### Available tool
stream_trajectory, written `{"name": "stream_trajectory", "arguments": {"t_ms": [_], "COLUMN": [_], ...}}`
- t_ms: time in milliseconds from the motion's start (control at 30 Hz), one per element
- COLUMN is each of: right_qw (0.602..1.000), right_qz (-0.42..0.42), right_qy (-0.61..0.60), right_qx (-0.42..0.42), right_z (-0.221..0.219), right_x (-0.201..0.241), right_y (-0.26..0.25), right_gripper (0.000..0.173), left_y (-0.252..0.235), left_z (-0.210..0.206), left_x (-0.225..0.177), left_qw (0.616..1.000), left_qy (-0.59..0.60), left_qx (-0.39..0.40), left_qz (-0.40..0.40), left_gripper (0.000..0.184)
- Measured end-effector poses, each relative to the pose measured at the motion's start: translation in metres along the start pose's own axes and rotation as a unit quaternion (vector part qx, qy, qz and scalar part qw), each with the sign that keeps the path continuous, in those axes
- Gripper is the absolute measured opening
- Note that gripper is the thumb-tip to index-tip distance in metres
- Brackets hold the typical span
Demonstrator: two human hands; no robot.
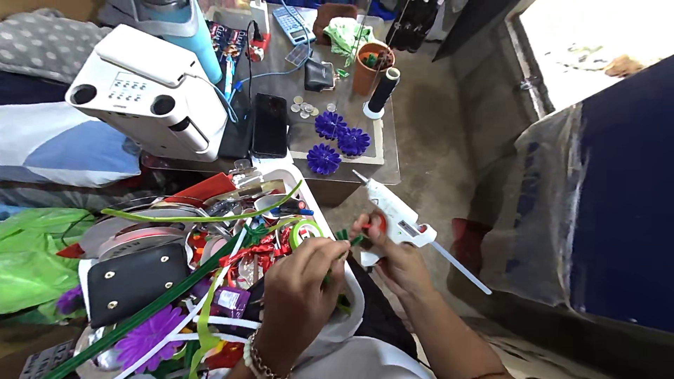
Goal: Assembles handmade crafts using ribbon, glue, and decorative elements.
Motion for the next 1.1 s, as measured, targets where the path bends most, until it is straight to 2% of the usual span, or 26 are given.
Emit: {"name": "stream_trajectory", "arguments": {"t_ms": [67,133,433,567,667,967,1100], "right_qw": [0.998,0.991,0.968,0.962,0.956,0.955,0.962], "right_qz": [0.019,0.028,-0.039,0.005,0.023,0.040,0.044], "right_qy": [0.056,0.114,0.217,0.231,0.251,0.213,0.190], "right_qx": [-0.035,-0.069,-0.118,-0.143,-0.152,-0.205,-0.193], "right_z": [0.014,0.029,0.059,0.056,0.055,0.053,0.049], "right_x": [0.006,0.014,0.023,0.019,0.015,0.010,0.012], "right_y": [-0.012,-0.026,-0.074,-0.077,-0.076,-0.068,-0.063], "right_gripper": [0.032,0.036,0.023,0.006,0.011,0.009,0.008], "left_y": [0.002,0.005,0.019,0.029,0.034,0.035,0.036], "left_z": [0.002,0.006,0.014,0.008,0.005,0.003,0.003], "left_x": [0.002,0.004,0.013,0.012,0.011,0.011,0.012], "left_qw": [1.000,0.999,0.996,0.995,0.995,0.993,0.992], "left_qy": [-0.012,-0.022,0.066,0.088,0.091,0.118,0.118], "left_qx": [0.009,0.013,-0.023,-0.022,-0.015,-0.010,-0.017], "left_qz": [0.009,0.022,0.047,0.049,0.042,0.027,0.029], "left_gripper": [0.014,0.014,0.013,0.012,0.011,0.010,0.011]}}
Point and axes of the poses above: each hand's wrist, its own y-axis away from the middle knuckle, its own z-axis out of the back of the hand, x = y × z, the point moved 1 cm from there along -y, towards the middle knuckle, and after that the axes turned 11 degrees about -z, right-handed, at the moved point
